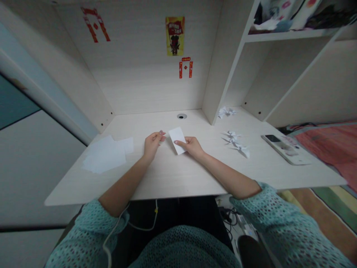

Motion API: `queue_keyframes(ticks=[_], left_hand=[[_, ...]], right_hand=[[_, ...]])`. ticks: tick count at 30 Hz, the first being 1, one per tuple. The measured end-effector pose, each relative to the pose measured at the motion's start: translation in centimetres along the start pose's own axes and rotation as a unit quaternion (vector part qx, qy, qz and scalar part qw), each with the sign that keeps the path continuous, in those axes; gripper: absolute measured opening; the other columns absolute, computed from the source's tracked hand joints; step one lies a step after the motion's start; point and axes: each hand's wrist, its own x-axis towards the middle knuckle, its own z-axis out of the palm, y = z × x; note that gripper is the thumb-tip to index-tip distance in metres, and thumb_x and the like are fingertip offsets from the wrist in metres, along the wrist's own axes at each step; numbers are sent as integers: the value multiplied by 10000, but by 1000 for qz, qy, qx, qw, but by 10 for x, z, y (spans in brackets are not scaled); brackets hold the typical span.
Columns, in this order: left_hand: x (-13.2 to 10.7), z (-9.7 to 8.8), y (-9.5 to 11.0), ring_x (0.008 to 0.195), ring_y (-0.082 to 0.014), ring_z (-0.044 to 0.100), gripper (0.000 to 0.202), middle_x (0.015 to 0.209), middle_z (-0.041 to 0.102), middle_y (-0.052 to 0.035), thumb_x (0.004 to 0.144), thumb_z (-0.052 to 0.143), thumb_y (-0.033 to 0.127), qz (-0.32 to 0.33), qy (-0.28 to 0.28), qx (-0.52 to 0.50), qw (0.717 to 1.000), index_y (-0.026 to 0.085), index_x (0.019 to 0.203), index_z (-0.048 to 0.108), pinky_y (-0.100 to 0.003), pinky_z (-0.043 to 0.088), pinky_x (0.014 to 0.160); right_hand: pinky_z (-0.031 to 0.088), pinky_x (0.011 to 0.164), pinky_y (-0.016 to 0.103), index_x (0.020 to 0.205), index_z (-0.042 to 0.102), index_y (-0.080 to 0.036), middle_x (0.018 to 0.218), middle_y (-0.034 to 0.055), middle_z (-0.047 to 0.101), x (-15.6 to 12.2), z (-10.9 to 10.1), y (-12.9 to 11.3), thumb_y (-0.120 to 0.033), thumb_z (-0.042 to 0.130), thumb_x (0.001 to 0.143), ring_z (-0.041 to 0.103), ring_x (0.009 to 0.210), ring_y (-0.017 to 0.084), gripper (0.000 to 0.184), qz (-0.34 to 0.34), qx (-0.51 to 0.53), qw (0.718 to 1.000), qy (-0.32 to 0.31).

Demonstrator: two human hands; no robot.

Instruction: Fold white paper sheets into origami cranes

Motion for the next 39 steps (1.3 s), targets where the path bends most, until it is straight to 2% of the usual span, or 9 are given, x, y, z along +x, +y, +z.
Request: queue_keyframes(ticks=[3,6,10,14,16,23,26,35,39], left_hand=[[-7,7,3,717,-172,601,349,782,696,-65,671,650,499,27,-67,40,997,173,785,696,-255,423,600],[-12,13,5,737,-179,598,319,757,698,-55,675,653,481,55,-67,76,993,169,716,706,-281,438,685],[-10,11,5,714,-177,598,335,750,699,-60,666,656,490,27,-31,53,998,160,705,708,-272,429,640],[-1,1,4,736,-165,605,372,824,703,-74,687,623,523,0,62,7,998,175,789,707,-232,376,543],[2,-4,4,761,-166,610,382,853,703,-78,695,612,531,5,71,6,997,184,822,707,-227,373,541],[-6,5,2,746,-182,623,268,791,711,-63,668,674,434,41,-98,66,992,175,722,718,-280,441,710],[-9,8,2,749,-184,622,257,783,710,-54,666,675,431,53,-116,75,989,184,721,720,-289,442,731],[-8,10,5,701,-166,592,294,777,705,-61,655,679,448,-21,-47,25,998,171,743,721,-255,398,602],[2,0,3,779,-168,597,354,867,700,-78,670,648,501,-29,25,-2,999,181,810,709,-231,366,570]], right_hand=[[242,451,217,655,625,-108,523,-4,518,1,0,-2,-556,693,574,389,466,86,460,-6,3,1000,6],[252,453,218,668,638,-104,535,2,532,1,0,-2,-553,692,576,403,475,91,461,-9,-8,1000,-3],[251,446,215,674,646,-102,539,10,540,1,2,2,-555,680,589,406,476,91,462,-18,-23,999,-14],[263,443,216,663,644,-106,556,27,562,0,2,5,-570,681,575,433,491,105,474,-9,-42,999,-17],[260,440,216,644,631,-110,552,24,559,-1,2,4,-583,679,569,432,487,105,482,-4,-35,999,-3],[218,450,221,615,618,-108,525,-2,518,-3,2,-9,-570,699,549,382,476,84,474,8,0,999,32],[217,459,220,620,626,-100,533,-1,521,-4,2,-11,-565,701,548,381,483,81,477,8,2,1000,20],[233,441,211,626,614,-105,524,-3,515,-4,3,-1,-562,690,560,378,470,77,467,6,-16,1000,-22],[270,445,212,636,627,-107,544,13,544,-5,3,4,-548,686,582,413,486,91,448,-3,-41,998,-57]])
